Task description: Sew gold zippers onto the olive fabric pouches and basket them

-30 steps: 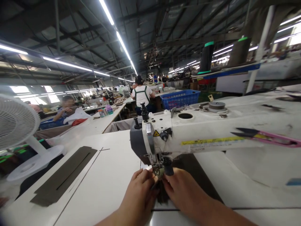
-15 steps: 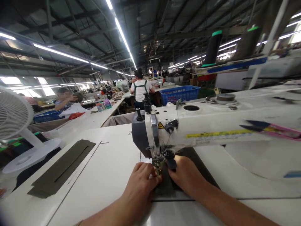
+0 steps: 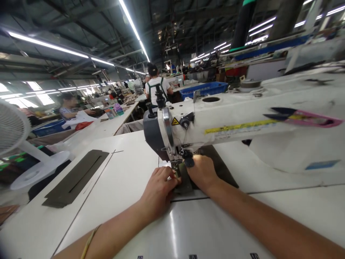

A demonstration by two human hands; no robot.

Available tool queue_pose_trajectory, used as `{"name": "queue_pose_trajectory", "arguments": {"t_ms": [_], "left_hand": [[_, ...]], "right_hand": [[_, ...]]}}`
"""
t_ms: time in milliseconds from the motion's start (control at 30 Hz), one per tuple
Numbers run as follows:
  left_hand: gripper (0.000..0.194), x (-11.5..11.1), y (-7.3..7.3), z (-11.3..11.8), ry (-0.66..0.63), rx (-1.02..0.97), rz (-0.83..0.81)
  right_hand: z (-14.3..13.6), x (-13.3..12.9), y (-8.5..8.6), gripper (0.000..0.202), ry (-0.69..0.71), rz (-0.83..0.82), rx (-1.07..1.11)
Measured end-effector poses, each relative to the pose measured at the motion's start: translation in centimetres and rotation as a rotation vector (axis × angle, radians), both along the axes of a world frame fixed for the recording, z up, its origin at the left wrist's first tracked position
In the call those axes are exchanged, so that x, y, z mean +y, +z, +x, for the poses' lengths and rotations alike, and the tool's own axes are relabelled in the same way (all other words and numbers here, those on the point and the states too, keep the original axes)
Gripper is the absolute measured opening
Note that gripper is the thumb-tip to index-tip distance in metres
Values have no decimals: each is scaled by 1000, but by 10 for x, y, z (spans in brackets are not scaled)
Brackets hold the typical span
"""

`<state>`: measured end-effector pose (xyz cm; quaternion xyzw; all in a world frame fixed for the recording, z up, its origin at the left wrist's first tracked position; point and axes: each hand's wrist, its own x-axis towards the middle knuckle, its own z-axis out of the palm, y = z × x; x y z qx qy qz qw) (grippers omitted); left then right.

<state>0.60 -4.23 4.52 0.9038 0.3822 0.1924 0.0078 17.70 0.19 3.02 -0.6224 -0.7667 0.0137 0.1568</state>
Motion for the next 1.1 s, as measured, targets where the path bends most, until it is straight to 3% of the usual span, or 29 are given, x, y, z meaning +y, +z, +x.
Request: {"name": "queue_pose_trajectory", "arguments": {"t_ms": [67, 133, 233, 300, 500, 733, 900, 1100], "left_hand": [[33, -4, -1, -4, 1, -46, -18], [39, -8, -4, -9, 19, -131, -18], [30, -12, -11, -12, 12, -234, 48], [22, -12, -15, -11, -30, -217, 110], [12, -9, -11, -6, -113, -60, 236], [26, 2, -7, -5, -159, -56, 296], [30, 16, -15, -5, -149, -89, 303], [13, 27, -21, -7, -85, -34, 268]], "right_hand": [[3, -10, -1, 30, 32, 41, 19], [9, -27, -5, 26, 164, 118, 52], [17, -50, -14, 29, 469, 280, 116], [19, -58, -17, 33, 570, 331, 127], [15, -55, -10, 35, 598, 314, 109], [12, -47, -7, 33, 587, 273, 290], [10, -37, -5, 32, 549, 258, 331], [10, -26, -6, 32, 524, 293, 319]]}}
